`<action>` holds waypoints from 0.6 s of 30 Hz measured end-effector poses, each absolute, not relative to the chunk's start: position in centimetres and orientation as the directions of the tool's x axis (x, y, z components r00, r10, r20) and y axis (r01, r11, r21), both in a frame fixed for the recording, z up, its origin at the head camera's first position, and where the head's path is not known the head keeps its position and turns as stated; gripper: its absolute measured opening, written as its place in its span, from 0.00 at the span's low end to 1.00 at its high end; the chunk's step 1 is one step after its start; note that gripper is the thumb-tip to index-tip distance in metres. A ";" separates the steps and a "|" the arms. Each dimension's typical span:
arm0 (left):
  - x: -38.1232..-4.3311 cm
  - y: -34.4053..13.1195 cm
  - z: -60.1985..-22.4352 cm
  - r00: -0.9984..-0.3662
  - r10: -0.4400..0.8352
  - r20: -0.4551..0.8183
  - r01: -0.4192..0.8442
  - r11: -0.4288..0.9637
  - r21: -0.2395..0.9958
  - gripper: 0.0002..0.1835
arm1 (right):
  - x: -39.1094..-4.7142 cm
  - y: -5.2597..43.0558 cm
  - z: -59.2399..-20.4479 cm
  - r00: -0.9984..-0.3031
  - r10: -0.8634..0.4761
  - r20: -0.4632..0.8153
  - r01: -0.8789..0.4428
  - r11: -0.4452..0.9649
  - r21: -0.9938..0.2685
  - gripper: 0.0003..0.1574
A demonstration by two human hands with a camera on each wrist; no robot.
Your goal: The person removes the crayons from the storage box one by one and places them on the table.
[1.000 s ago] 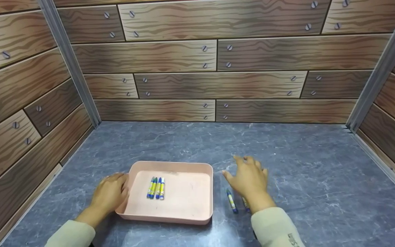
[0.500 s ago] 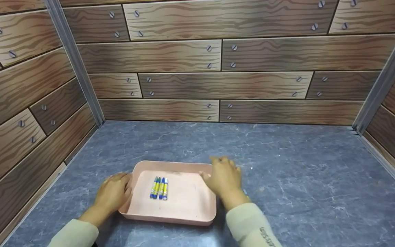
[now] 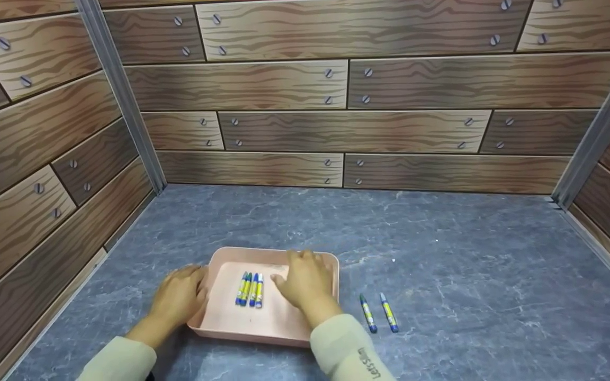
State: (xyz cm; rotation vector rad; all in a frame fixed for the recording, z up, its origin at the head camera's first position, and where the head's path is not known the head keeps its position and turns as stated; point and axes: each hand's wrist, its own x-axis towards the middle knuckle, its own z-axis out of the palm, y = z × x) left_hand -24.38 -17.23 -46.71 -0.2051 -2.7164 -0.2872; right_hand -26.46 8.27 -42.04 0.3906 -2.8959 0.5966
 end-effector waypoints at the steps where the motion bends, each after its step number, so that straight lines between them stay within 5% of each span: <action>1: -24.4 -17.3 -46.7 -0.909 0.101 0.403 0.183 0.968 0.172 0.21 | -26.5 8.0 -42.2 -0.954 -0.224 0.201 -0.286 0.882 -0.375 0.40; 18: -24.4 -17.3 -46.7 -0.916 0.092 0.390 0.175 0.968 0.181 0.21 | -26.6 4.6 -44.4 -0.957 -0.245 0.157 -0.291 0.832 -0.473 0.33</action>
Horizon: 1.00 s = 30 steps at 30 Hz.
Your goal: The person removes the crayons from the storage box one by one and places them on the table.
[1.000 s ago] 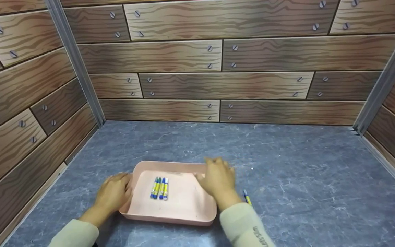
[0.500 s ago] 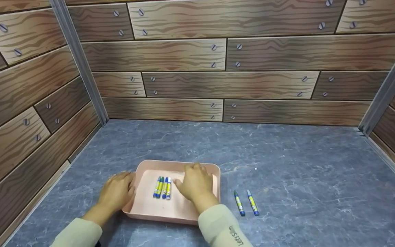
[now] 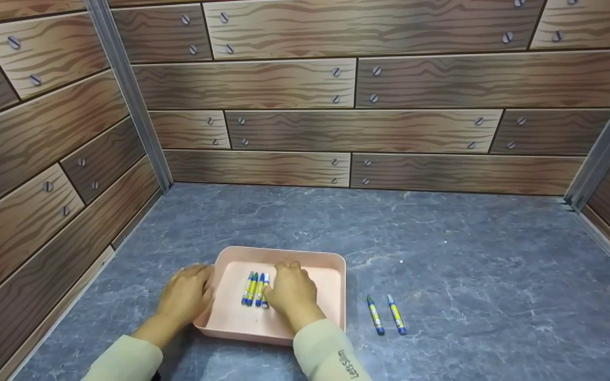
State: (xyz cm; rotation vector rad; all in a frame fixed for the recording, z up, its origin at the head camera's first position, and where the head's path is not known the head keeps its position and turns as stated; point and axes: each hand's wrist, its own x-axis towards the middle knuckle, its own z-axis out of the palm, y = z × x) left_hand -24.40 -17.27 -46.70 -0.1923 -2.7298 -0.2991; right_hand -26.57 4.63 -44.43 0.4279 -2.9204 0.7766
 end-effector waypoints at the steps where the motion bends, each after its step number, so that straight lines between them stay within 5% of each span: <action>1: -24.4 -17.2 -46.7 -0.916 0.092 0.391 0.175 0.968 0.182 0.21 | -26.6 4.5 -44.5 -0.958 -0.243 0.151 -0.286 0.833 -0.473 0.32; 11: -24.5 -17.1 -46.7 -0.918 0.094 0.385 0.175 0.968 0.179 0.21 | -26.7 3.9 -45.4 -0.966 -0.236 0.110 -0.259 0.840 -0.476 0.24; 30: -24.4 -17.4 -46.7 -0.918 0.095 0.386 0.169 0.972 0.163 0.22 | -27.1 3.6 -45.7 -0.957 -0.277 0.086 -0.285 0.840 -0.462 0.24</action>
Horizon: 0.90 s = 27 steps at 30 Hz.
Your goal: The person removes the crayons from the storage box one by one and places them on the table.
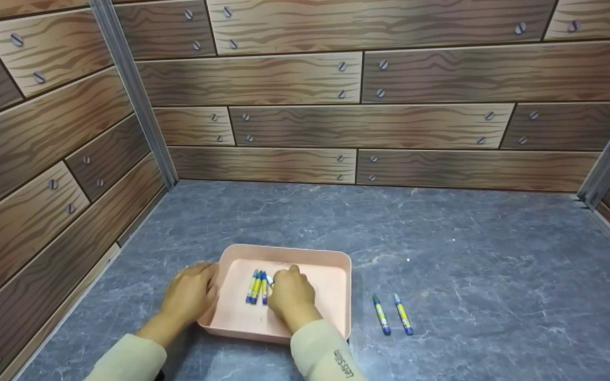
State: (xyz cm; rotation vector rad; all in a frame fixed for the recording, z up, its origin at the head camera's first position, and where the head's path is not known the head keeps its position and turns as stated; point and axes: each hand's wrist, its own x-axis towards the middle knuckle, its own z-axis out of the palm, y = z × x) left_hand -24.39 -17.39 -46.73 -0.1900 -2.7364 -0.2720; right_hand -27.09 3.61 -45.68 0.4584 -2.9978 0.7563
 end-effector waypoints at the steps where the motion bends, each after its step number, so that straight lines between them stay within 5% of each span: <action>1: -24.4 -17.4 -46.7 -0.918 0.094 0.386 0.168 0.973 0.161 0.22 | -27.1 3.7 -45.7 -0.955 -0.280 0.096 -0.292 0.838 -0.461 0.24; 27: -24.4 -17.3 -46.7 -0.918 0.090 0.387 0.167 0.971 0.170 0.21 | -28.1 7.2 -42.4 -0.963 -0.236 0.133 -0.263 0.692 -0.672 0.26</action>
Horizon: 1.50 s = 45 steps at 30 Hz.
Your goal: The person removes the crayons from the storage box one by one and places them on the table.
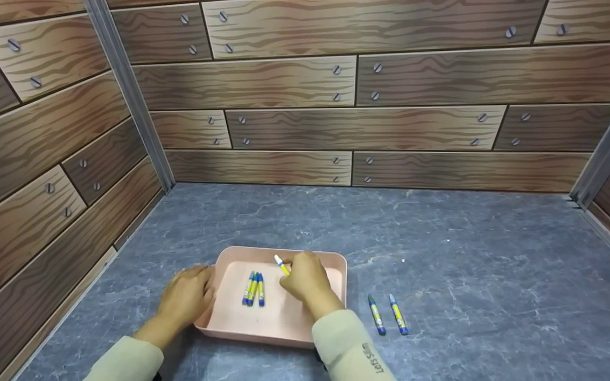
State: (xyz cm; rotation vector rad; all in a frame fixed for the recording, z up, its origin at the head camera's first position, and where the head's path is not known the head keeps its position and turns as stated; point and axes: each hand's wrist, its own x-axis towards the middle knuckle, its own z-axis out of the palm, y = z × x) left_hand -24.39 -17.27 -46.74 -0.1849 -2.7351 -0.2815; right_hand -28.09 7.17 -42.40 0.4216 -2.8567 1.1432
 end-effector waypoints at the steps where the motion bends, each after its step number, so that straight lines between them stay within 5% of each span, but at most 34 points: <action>1: -24.4 -17.3 -46.7 -0.920 0.089 0.383 0.166 0.971 0.173 0.21 | -28.1 7.3 -42.2 -0.964 -0.230 0.131 -0.256 0.687 -0.680 0.26; 19: -24.5 -17.5 -47.0 -0.913 0.095 0.397 0.172 0.971 0.163 0.21 | -28.1 14.1 -40.6 -0.971 -0.172 0.164 -0.237 0.661 -0.712 0.26; 45: -24.3 -17.2 -46.8 -0.905 0.113 0.411 0.188 0.971 0.147 0.20 | -25.7 27.1 -43.5 -0.978 -0.098 0.184 -0.188 0.795 -0.577 0.25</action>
